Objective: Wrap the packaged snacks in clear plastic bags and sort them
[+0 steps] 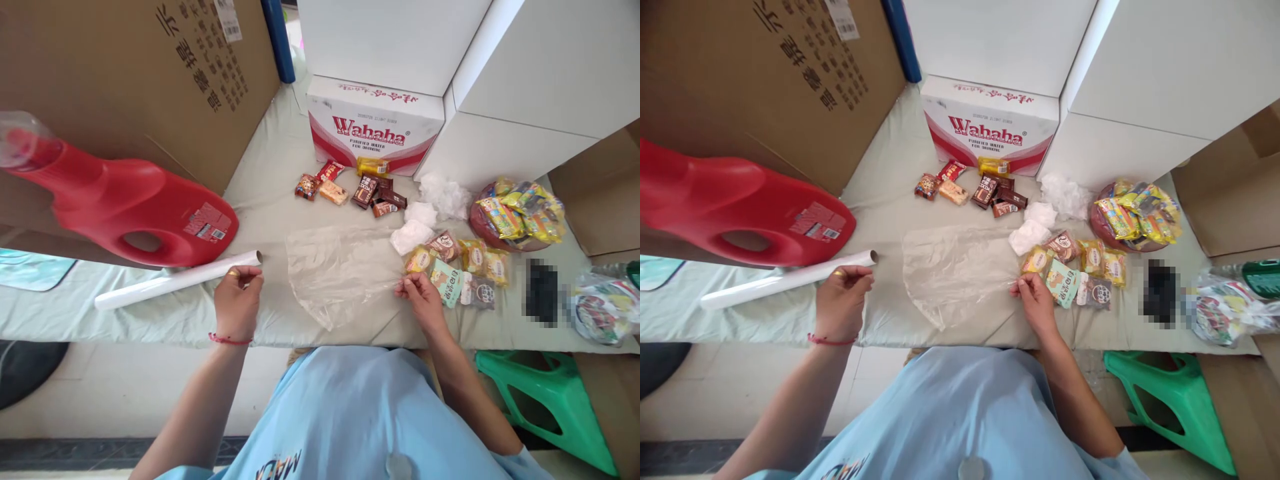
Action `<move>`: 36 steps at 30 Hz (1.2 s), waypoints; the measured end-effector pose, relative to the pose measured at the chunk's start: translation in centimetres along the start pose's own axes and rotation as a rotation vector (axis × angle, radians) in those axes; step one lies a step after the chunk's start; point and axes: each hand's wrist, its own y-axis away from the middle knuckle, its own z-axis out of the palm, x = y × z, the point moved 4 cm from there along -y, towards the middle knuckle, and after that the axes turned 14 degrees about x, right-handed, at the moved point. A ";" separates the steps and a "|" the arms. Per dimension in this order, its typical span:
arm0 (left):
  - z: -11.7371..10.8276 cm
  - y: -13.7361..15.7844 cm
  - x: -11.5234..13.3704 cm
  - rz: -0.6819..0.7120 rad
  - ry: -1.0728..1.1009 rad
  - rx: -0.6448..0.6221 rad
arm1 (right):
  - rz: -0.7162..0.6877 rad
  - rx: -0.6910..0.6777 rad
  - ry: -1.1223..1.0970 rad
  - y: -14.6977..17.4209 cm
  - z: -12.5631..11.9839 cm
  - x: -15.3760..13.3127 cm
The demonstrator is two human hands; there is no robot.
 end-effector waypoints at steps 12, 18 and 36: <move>10.5 8.5 4.4 0.745 -0.384 -0.523 | -0.187 0.040 0.377 1.5 -3.4 -1.9; 11.1 9.1 3.9 0.856 -0.422 -0.665 | -0.727 0.032 0.568 3.0 -0.9 -9.6; -2.2 2.1 -5.0 0.926 -0.514 -0.613 | -0.861 -0.394 1.077 1.1 11.8 -0.6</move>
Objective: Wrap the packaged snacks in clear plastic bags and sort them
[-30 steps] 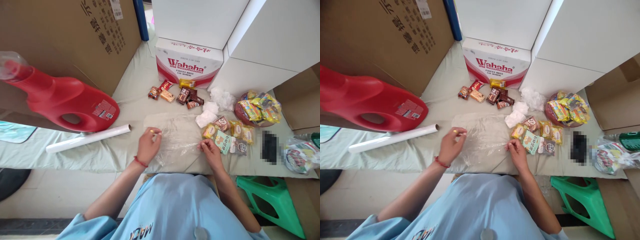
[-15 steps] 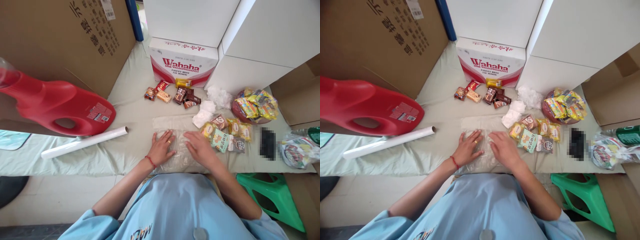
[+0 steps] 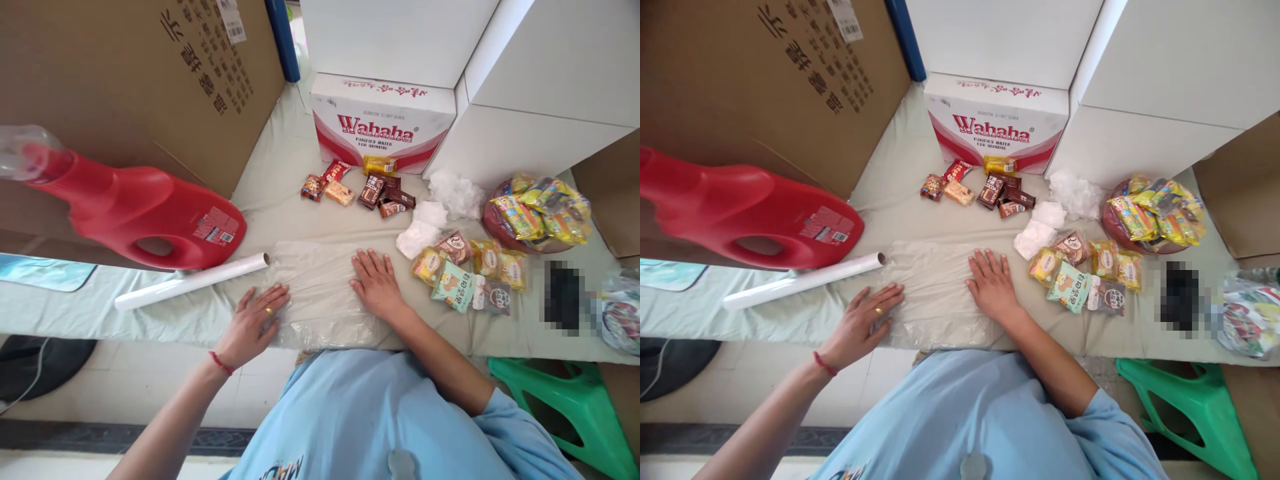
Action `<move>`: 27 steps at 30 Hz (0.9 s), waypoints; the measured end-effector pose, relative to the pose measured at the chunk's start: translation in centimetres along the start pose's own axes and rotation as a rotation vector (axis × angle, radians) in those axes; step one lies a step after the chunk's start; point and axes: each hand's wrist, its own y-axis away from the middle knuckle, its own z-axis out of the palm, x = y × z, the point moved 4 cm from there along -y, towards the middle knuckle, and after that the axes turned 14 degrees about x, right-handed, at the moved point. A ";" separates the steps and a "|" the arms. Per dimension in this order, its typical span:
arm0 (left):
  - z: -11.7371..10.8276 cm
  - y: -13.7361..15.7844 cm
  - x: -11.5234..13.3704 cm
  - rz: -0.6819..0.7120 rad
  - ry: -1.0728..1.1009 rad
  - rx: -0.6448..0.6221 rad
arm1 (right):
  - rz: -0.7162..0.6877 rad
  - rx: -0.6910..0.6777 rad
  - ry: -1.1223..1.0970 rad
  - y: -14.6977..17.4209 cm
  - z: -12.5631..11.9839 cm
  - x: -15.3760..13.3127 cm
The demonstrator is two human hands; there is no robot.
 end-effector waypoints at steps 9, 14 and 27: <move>-2.1 -1.1 -0.1 -0.180 0.021 0.312 | 0.050 0.160 -0.068 -1.0 -2.4 0.7; -2.1 -1.4 4.5 -0.134 0.071 0.615 | -0.129 0.138 -0.192 1.3 -2.6 -2.7; 0.8 3.6 2.7 -0.783 0.128 0.609 | -0.120 0.075 -0.031 4.9 -0.8 0.0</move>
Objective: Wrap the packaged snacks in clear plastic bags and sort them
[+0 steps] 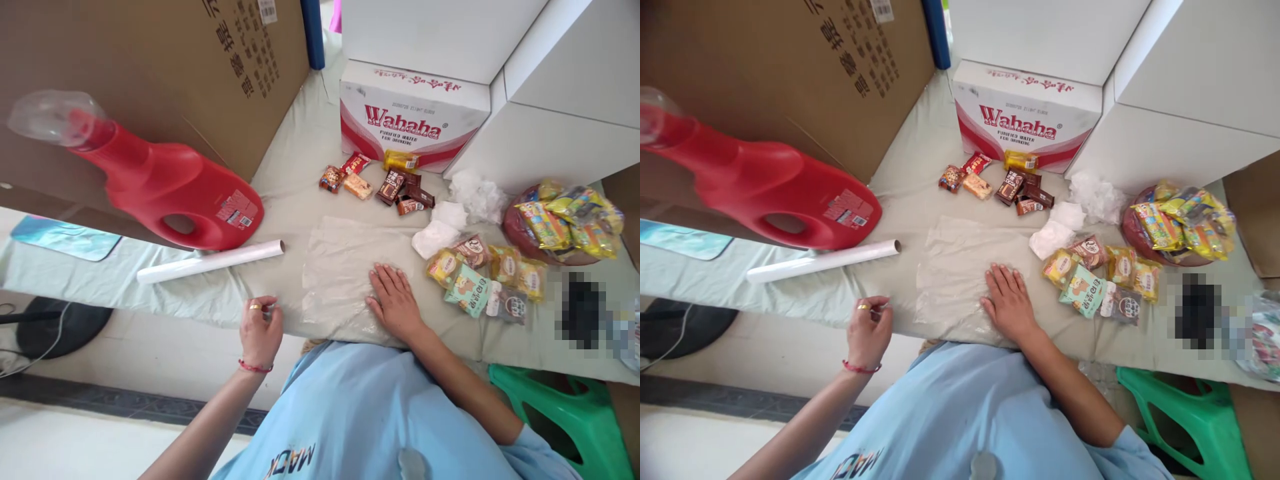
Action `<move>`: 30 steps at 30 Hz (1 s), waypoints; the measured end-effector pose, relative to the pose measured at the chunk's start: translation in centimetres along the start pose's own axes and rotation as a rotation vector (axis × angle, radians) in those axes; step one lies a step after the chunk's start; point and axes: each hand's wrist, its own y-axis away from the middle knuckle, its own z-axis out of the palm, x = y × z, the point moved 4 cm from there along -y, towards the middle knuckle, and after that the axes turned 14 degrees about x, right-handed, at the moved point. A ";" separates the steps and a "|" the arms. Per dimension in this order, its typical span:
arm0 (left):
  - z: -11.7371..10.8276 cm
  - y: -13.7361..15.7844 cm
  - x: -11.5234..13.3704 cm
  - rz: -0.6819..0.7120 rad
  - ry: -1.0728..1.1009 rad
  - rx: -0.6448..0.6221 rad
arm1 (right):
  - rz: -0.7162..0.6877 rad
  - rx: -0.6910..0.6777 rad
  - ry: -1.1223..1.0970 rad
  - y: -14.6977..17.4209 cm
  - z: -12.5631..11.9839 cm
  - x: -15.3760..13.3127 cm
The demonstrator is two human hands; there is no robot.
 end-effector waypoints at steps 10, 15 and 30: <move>1.9 1.6 4.3 0.145 0.084 -0.192 | 0.010 0.024 -0.029 -0.1 -0.2 -0.2; 1.2 1.0 4.7 -0.290 0.461 -0.317 | 0.005 0.035 -0.033 -0.1 -0.2 -0.1; 1.3 -1.8 2.9 -0.935 0.635 -0.216 | 0.003 0.040 -0.059 0.1 -0.1 0.2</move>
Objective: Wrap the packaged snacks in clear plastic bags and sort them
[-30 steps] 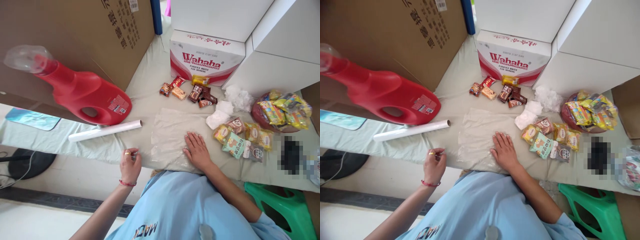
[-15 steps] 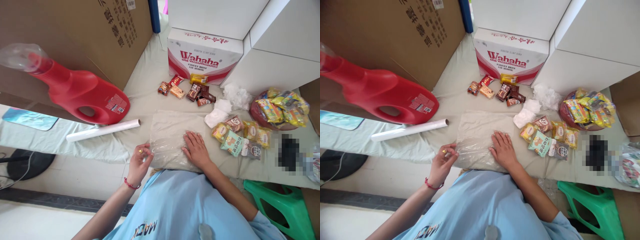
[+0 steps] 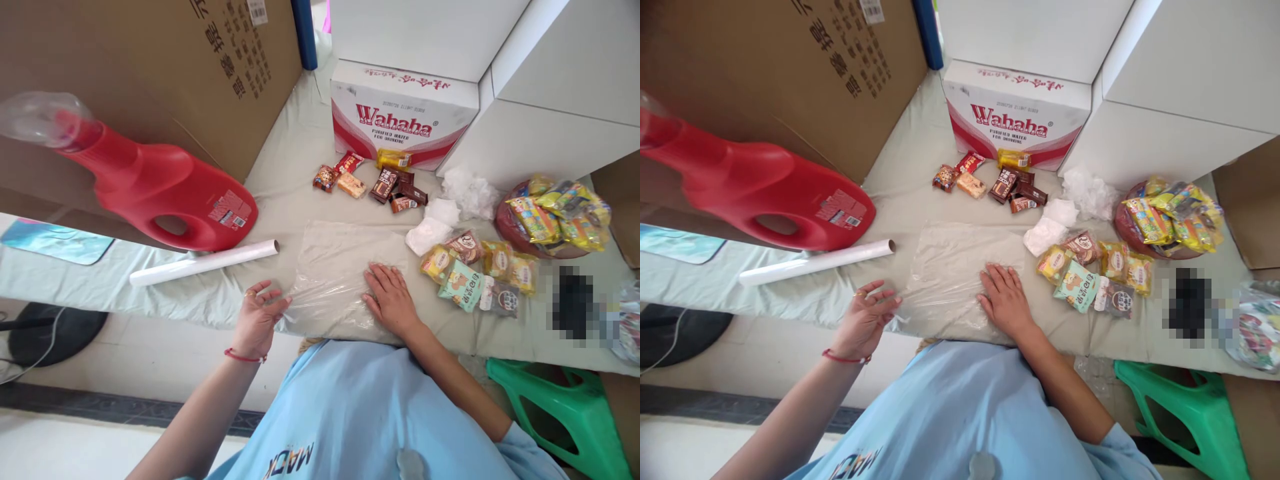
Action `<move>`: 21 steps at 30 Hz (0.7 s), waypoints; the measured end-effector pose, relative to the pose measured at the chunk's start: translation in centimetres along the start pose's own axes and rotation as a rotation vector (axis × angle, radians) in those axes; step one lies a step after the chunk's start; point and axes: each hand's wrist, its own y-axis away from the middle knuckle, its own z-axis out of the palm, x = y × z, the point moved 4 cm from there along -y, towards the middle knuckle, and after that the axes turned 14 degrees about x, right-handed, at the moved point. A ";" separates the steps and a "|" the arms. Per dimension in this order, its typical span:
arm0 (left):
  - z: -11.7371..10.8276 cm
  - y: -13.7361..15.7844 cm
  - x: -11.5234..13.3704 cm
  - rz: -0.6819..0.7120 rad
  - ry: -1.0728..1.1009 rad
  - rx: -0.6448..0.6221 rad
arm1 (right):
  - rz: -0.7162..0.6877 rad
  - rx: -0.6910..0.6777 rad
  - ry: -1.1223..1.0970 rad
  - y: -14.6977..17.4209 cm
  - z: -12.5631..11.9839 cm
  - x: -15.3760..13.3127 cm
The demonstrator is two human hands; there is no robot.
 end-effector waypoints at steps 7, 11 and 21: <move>-0.4 1.1 3.8 0.611 -0.296 0.177 | -0.035 -0.050 0.007 -0.7 -0.2 0.3; 5.4 3.8 5.3 1.122 -0.583 -0.135 | -0.066 -0.095 -0.006 -1.7 -0.7 0.9; 10.6 -1.6 0.8 1.382 -1.190 -0.279 | 0.078 0.000 -0.087 1.2 -3.1 4.1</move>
